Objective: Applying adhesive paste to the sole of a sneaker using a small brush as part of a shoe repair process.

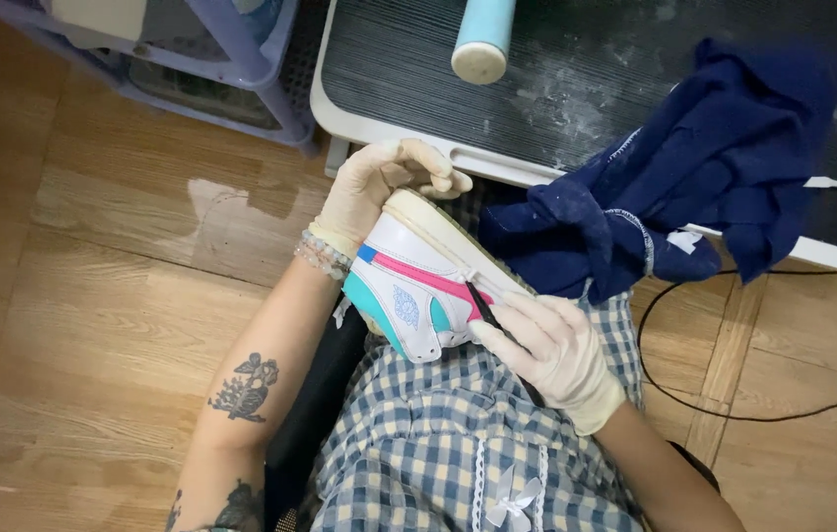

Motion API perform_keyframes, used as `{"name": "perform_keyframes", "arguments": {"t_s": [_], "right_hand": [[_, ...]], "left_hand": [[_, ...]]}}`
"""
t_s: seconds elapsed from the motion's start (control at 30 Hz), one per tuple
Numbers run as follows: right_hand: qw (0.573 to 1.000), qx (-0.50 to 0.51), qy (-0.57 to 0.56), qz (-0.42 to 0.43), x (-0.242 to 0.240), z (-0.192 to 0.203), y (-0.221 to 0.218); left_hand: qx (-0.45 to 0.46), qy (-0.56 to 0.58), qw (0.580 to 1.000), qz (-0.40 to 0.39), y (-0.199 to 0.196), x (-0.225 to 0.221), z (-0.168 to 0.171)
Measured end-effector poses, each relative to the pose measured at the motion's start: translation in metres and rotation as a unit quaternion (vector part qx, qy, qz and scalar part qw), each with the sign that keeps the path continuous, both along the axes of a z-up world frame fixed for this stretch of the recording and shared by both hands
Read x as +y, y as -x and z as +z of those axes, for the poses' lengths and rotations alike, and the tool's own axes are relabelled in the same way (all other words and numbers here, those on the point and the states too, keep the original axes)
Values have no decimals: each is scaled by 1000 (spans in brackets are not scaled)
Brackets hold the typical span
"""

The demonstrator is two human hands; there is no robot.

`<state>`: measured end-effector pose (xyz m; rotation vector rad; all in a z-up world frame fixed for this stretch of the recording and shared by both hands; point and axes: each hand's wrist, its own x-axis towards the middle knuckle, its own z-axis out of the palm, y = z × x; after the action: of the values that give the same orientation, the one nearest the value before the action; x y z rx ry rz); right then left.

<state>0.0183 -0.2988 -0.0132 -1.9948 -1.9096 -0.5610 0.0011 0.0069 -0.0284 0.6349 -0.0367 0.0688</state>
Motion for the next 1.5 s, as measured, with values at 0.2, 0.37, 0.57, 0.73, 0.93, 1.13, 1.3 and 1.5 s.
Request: {"name": "perform_keyframes", "arguments": {"t_s": [0.2, 0.37, 0.57, 0.73, 0.93, 1.13, 1.3, 1.5], "right_hand": [[1000, 11, -16, -7, -9, -5, 1], [1000, 1, -7, -7, -40, -20, -3], [1000, -7, 2, -11, -62, -23, -5], [1000, -1, -7, -3, -71, -28, -5], [999, 31, -44, -2, -10, 9, 0], [999, 51, -15, -11, -26, -19, -6], [999, 36, -6, -3, -57, -18, -7], [998, 26, -47, -10, -60, -20, -2]], "left_hand": [[-18, 1, 1000, -7, -2, 3, -10], [-28, 6, 1000, -10, -2, 2, -13], [-19, -6, 1000, 3, -3, -1, -9], [-13, 1, 1000, 5, -3, -4, -6], [8, -6, 1000, 7, -3, -3, -4], [20, -13, 1000, 9, -5, -2, -10], [29, -12, 999, 13, -1, -4, 1], [38, -30, 999, 1, -2, -3, -2]]}}
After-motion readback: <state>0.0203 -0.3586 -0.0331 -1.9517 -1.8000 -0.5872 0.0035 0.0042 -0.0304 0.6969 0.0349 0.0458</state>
